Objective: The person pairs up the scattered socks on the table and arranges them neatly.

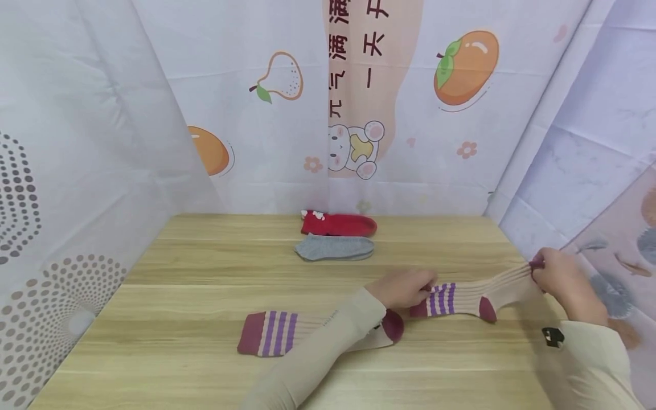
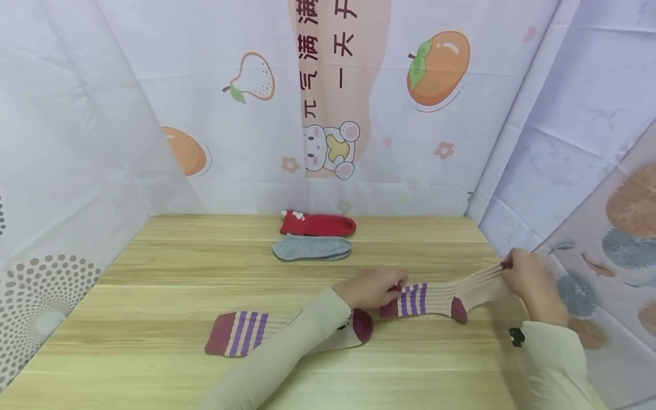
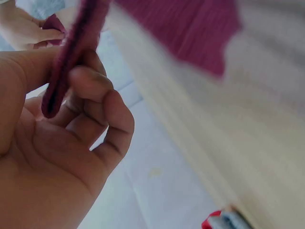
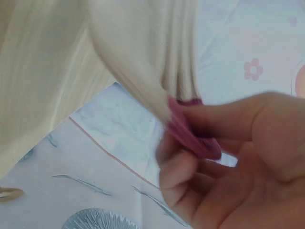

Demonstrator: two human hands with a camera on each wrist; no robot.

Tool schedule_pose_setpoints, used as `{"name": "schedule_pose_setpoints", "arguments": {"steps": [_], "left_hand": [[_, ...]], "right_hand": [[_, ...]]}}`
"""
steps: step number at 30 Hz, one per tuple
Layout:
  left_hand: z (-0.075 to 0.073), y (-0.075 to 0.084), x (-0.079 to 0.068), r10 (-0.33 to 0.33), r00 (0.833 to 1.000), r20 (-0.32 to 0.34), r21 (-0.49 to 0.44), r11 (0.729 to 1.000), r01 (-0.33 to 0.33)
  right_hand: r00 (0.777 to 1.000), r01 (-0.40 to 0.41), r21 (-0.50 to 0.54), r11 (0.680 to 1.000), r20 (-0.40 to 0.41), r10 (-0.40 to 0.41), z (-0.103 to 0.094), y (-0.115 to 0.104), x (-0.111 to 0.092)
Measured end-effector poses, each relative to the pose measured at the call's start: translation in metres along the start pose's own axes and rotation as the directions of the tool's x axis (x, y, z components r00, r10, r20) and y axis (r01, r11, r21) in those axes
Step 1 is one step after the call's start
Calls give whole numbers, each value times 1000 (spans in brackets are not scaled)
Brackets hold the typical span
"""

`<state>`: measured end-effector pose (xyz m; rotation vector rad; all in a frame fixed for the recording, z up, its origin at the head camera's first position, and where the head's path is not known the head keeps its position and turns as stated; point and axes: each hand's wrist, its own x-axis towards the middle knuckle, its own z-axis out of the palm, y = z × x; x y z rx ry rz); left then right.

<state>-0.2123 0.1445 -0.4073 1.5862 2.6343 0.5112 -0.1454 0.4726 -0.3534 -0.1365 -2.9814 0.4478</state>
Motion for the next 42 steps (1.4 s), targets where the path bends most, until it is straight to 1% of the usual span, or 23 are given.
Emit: {"name": "schedule_pose_setpoints", "arguments": {"steps": [1, 2, 4, 7, 9, 11, 13, 14, 16, 19, 22, 25, 28, 30, 32, 34, 37, 40, 42], "left_hand": [[-3, -2, -1, -6, 1000, 6, -44, 999, 6], [-6, -4, -2, -26, 1000, 16, -86, 996, 27], [-12, -8, -4, -50, 998, 23, -125, 991, 52], [-24, -16, -6, -68, 998, 16, -161, 985, 70], [-33, -22, -9, -81, 996, 23, -227, 970, 84], [-45, -28, -13, -107, 994, 16, -278, 955, 107], [-59, -35, -18, -135, 991, 9, -336, 933, 130], [-65, -39, -20, -148, 989, 0, -350, 927, 139], [-79, -46, -27, -167, 986, -20, -335, 930, 150], [-100, -54, -39, -194, 980, -34, -315, 933, 174], [-119, -60, -56, -210, 977, -47, -298, 936, 187], [-132, -63, -73, -217, 974, -59, -292, 937, 191], [-139, -64, -88, -235, 971, -41, -288, 934, 214], [-140, -65, -96, -259, 966, -18, -282, 928, 243], [-140, -66, -104, -265, 964, -7, -271, 929, 253], [-140, -67, -113, -265, 964, -8, -263, 931, 253], [-142, -71, -129, -244, 969, -25, -249, 941, 230], [-142, -76, -143, -224, 974, -24, -254, 944, 211], [-140, -81, -152, -228, 974, -11, -256, 942, 217]], "right_hand": [[998, 4, -14, 1000, -56, -4, -1, -1, 0], [994, 7, -21, 1000, -104, -10, -1, -2, 0], [986, -3, -22, 1000, -167, -1, -2, -4, 0], [974, -39, -9, 999, -222, 36, -2, -9, 0], [967, -47, 6, 999, -249, 47, -2, -12, 0], [960, -37, 20, 999, -277, 41, -2, -15, 0], [953, -13, 27, 1000, -302, 20, -3, -20, 1], [950, 3, 32, 999, -312, 7, -4, -22, 1], [944, 39, 33, 999, -330, -26, -5, -29, 3], [937, 100, 37, 994, -339, -82, -5, -42, 5], [932, 144, 36, 989, -339, -124, -5, -54, 5], [929, 180, 36, 983, -336, -157, -4, -65, 3], [921, 218, 34, 975, -337, -194, -4, -75, 1], [913, 245, 32, 969, -344, -220, -3, -80, 0], [904, 273, 29, 962, -351, -246, -2, -85, -1], [893, 301, 23, 953, -357, -274, -1, -90, -2], [876, 350, -1, 937, -353, -328, 0, -98, -3], [867, 394, -16, 919, -325, -378, 0, -107, -5], [861, 421, -25, 907, -304, -408, 0, -115, -7]]}}
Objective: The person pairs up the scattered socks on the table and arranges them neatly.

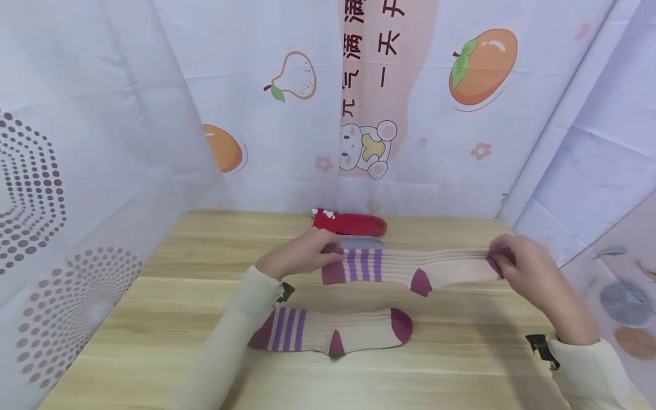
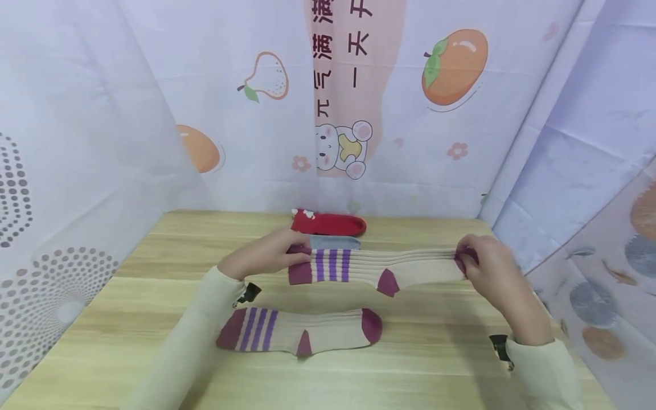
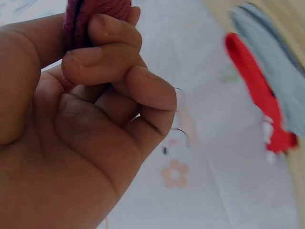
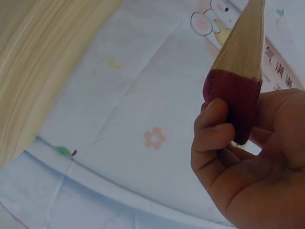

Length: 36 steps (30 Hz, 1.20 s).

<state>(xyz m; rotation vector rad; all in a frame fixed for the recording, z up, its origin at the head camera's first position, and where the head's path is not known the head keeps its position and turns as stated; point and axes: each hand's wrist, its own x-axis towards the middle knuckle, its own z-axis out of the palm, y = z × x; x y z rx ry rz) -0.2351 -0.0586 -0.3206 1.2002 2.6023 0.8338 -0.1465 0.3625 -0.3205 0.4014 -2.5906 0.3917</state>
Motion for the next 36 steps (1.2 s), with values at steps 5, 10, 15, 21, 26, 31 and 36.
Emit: {"name": "schedule_pose_setpoints", "arguments": {"steps": [5, 10, 15, 21, 26, 31, 36], "left_hand": [[1, -14, -28, -38, 999, 11, 20, 999, 38], [5, -25, -59, -64, 998, 0, 15, 998, 64], [7, -34, -92, -140, 990, 24, -2, 990, 140], [3, -46, -116, -121, 993, 15, -13, 993, 121], [5, -55, -122, -118, 991, 60, -3, 993, 119], [6, -55, -127, -145, 980, 138, 8, 989, 145], [10, -55, -129, -181, 961, 208, 28, 984, 179]], "right_hand": [[997, 65, 19, 998, 46, -66, 10, -22, 2], [984, 148, 51, 988, 90, -152, 24, -39, 1], [960, 267, 83, 960, 61, -272, 43, -57, -3], [945, 321, 120, 939, 27, -327, 60, -76, -4], [939, 307, 169, 936, 108, -328, 72, -83, -6], [935, 274, 177, 945, 183, -305, 83, -92, -8], [912, 241, 236, 941, 276, -303, 91, -103, -12]]}}
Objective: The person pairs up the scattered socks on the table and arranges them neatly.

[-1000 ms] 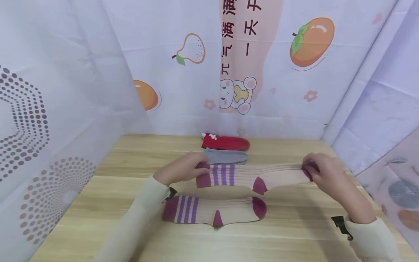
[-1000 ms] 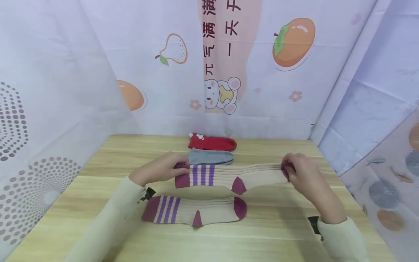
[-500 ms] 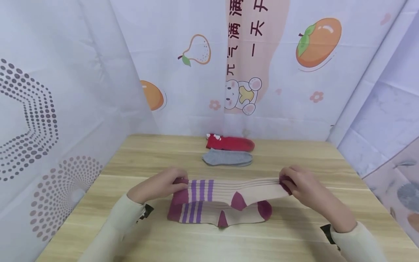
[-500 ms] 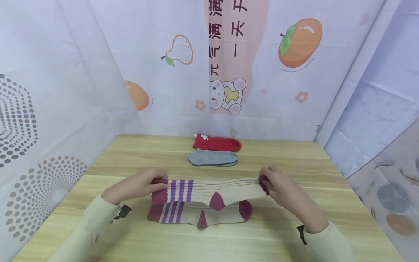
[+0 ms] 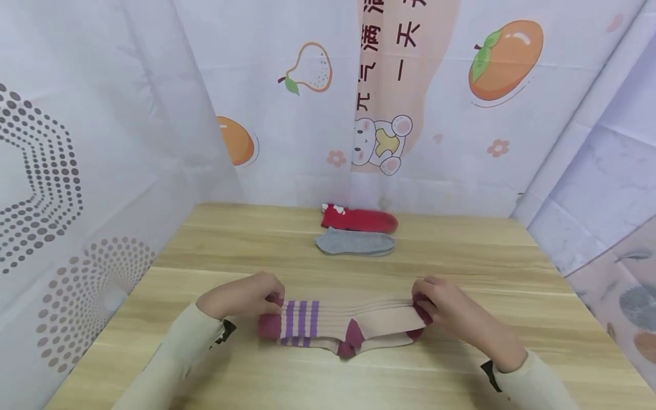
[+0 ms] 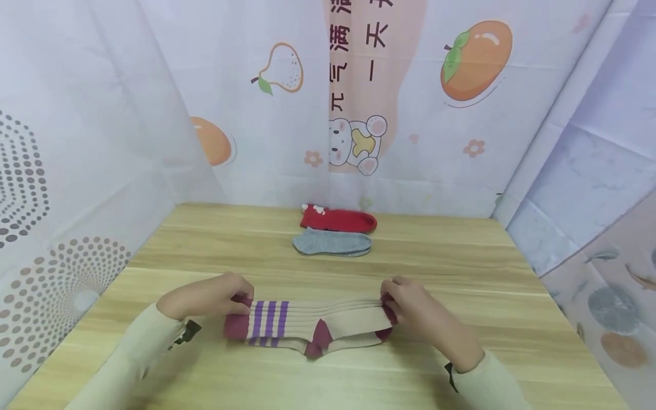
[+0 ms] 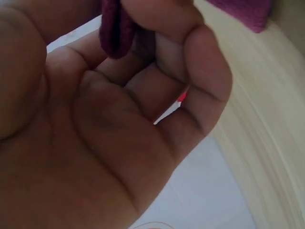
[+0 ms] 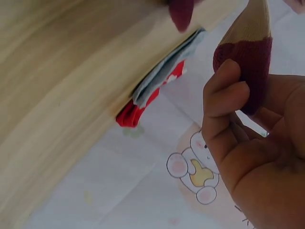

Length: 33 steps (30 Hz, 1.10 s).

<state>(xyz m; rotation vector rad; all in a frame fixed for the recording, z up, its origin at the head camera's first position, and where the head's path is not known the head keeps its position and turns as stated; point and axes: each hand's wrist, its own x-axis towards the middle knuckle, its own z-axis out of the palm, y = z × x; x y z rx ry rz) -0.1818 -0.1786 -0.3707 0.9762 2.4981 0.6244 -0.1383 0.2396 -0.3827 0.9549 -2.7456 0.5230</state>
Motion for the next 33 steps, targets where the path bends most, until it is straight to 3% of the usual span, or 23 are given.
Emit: {"name": "schedule_pose_setpoints", "arguments": {"steps": [6, 12, 22, 29, 33], "left_hand": [[14, -4, 5, -53, 998, 14, 39, 998, 53], [23, -3, 8, -119, 993, 0, 61, 991, 119], [26, 3, 8, -169, 985, -22, 67, 983, 170], [30, 6, 8, -237, 971, -18, 67, 969, 237], [27, 8, 8, -222, 975, -27, 65, 973, 223]], "right_hand": [[999, 16, -18, 1000, 39, -15, 14, -2, 1], [991, -41, -41, 998, 122, 46, 28, 0, -3], [992, -33, -106, 994, 114, 45, 34, -2, -5], [993, -42, -132, 990, 106, 56, 38, -5, -7], [995, -28, -142, 989, 93, 42, 35, -6, -6]]}}
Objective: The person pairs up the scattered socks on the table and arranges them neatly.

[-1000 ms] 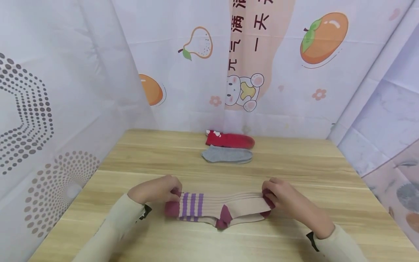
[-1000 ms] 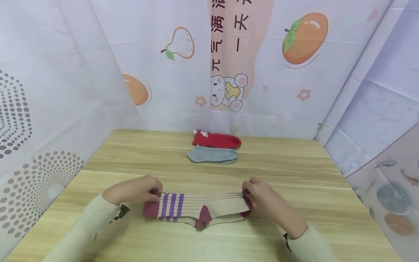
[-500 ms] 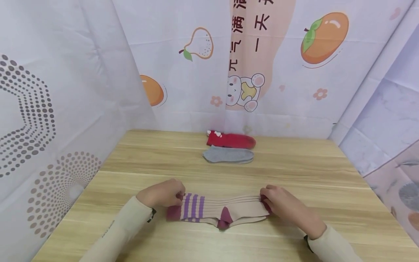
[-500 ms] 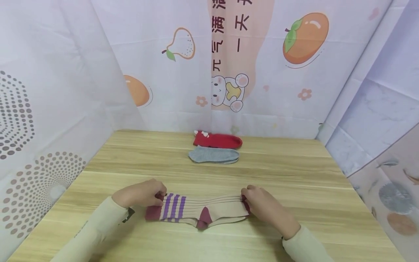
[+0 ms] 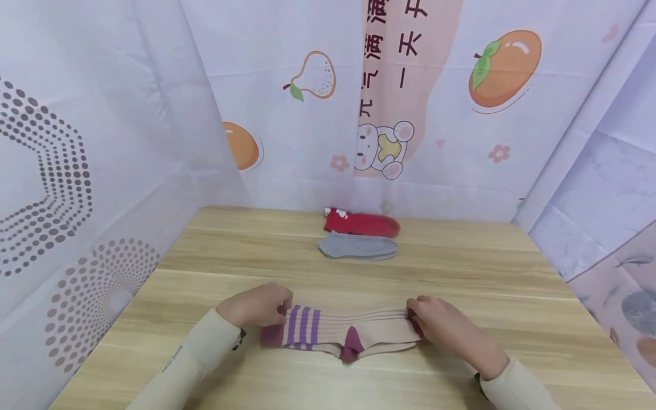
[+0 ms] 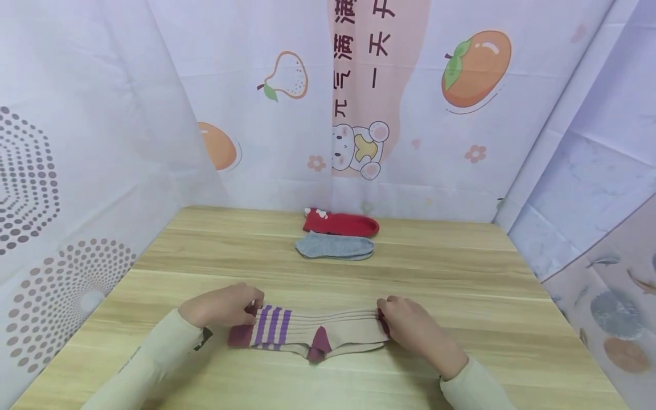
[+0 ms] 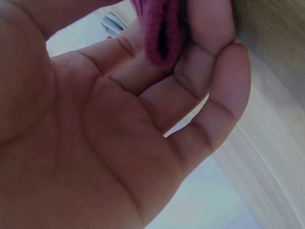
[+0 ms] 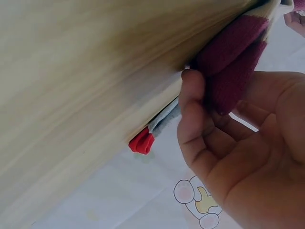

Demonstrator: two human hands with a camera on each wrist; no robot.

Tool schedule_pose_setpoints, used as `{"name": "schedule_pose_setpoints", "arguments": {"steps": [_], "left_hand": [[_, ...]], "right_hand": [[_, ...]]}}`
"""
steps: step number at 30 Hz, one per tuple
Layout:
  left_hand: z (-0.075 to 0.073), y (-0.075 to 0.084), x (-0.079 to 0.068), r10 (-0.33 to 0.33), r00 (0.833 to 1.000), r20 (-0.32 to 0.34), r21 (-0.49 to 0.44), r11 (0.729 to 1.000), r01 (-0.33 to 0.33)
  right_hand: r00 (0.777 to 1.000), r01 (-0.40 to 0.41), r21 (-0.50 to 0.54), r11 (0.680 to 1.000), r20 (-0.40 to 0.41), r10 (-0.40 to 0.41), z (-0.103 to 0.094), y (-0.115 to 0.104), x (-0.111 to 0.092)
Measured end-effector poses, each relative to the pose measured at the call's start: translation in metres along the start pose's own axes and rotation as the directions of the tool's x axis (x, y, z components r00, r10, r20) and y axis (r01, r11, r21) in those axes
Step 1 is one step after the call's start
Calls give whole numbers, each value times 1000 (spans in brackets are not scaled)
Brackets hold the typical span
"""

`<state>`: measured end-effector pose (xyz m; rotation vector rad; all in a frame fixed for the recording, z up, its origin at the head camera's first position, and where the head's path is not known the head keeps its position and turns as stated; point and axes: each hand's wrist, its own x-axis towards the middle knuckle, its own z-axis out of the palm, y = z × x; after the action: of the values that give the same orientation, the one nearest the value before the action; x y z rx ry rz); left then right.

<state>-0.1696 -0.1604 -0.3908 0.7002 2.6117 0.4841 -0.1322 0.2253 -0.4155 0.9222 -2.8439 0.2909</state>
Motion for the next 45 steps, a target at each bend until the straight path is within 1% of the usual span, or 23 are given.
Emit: {"name": "schedule_pose_setpoints", "arguments": {"steps": [3, 5, 8, 12, 15, 18, 21, 23, 25, 27, 28, 30, 32, 34, 35, 36, 37, 38, 39, 41, 42, 44, 45], "left_hand": [[-3, 0, -1, 34, 999, 7, -6, 999, -34], [-6, -2, -2, 63, 998, 27, -11, 998, -63], [-13, -7, -5, 132, 990, 55, -28, 991, -131], [-21, -15, -7, 190, 978, 83, -72, 980, -185], [-24, -19, -7, 199, 976, 92, -96, 977, -190], [-21, -22, -6, 199, 975, 101, -86, 978, -191], [-13, -21, -3, 169, 980, 105, -66, 985, -162], [-9, -19, -1, 125, 987, 102, -49, 991, -121], [-7, -13, -2, 73, 993, 90, -36, 997, -70], [-6, -5, -5, 9, 998, 62, -10, 1000, -8], [-5, 0, -7, -16, 999, 35, 25, 1000, 15], [-3, 12, -12, -41, 999, -35, 106, 993, 45], [0, 26, -16, -22, 993, -117, 187, 981, 44], [4, 40, -21, 34, 985, -170, 259, 966, 12], [7, 46, -24, 68, 982, -176, 275, 961, -17], [10, 52, -25, 108, 979, -171, 278, 959, -57], [12, 58, -27, 143, 979, -149, 278, 956, -97], [15, 63, -29, 164, 979, -121, 266, 956, -127], [18, 67, -31, 178, 980, -93, 258, 955, -149], [24, 73, -32, 188, 981, -49, 235, 957, -171], [26, 75, -32, 186, 982, -35, 226, 958, -174], [31, 77, -32, 167, 986, -25, 221, 962, -158], [33, 78, -31, 164, 986, -27, 224, 962, -154]], "right_hand": [[1000, -5, 10, 1000, -8, 5, -2, 1, 0], [1000, -16, 31, 999, 1, 16, -6, 2, 0], [999, -20, 79, 997, 32, 18, -12, 4, 0], [999, -7, 152, 988, 54, -1, -20, 5, -1], [999, 8, 178, 984, 48, -17, -22, 6, -1], [997, 17, 180, 984, 68, -30, -18, 5, 0], [994, 2, 174, 985, 111, -21, -11, 4, 0], [991, -23, 183, 983, 136, -2, -8, 4, 0], [990, -38, 183, 982, 139, 13, -7, 4, 0], [991, -42, 171, 984, 134, 19, -7, 2, 0], [992, -44, 150, 988, 126, 25, -8, 1, -1], [996, -32, 66, 997, 89, 26, -9, -4, -1], [999, -31, -36, 999, 38, 32, -10, -12, -1], [999, -14, -128, 992, -31, 10, -11, -21, 0], [998, 5, -157, 988, -66, -15, -11, -26, 0], [995, 33, -165, 986, -91, -49, -12, -30, 0], [991, 64, -161, 985, -103, -81, -12, -35, 0], [987, 102, -145, 984, -105, -118, -12, -39, -1], [984, 143, -122, 982, -91, -155, -11, -43, -3], [980, 194, -55, 979, -24, -196, -9, -50, -7], [980, 197, -18, 980, 20, -197, -8, -53, -9], [981, 163, 33, 986, 102, -166, -5, -58, -12], [981, 149, 40, 988, 123, -153, -4, -59, -13]]}}
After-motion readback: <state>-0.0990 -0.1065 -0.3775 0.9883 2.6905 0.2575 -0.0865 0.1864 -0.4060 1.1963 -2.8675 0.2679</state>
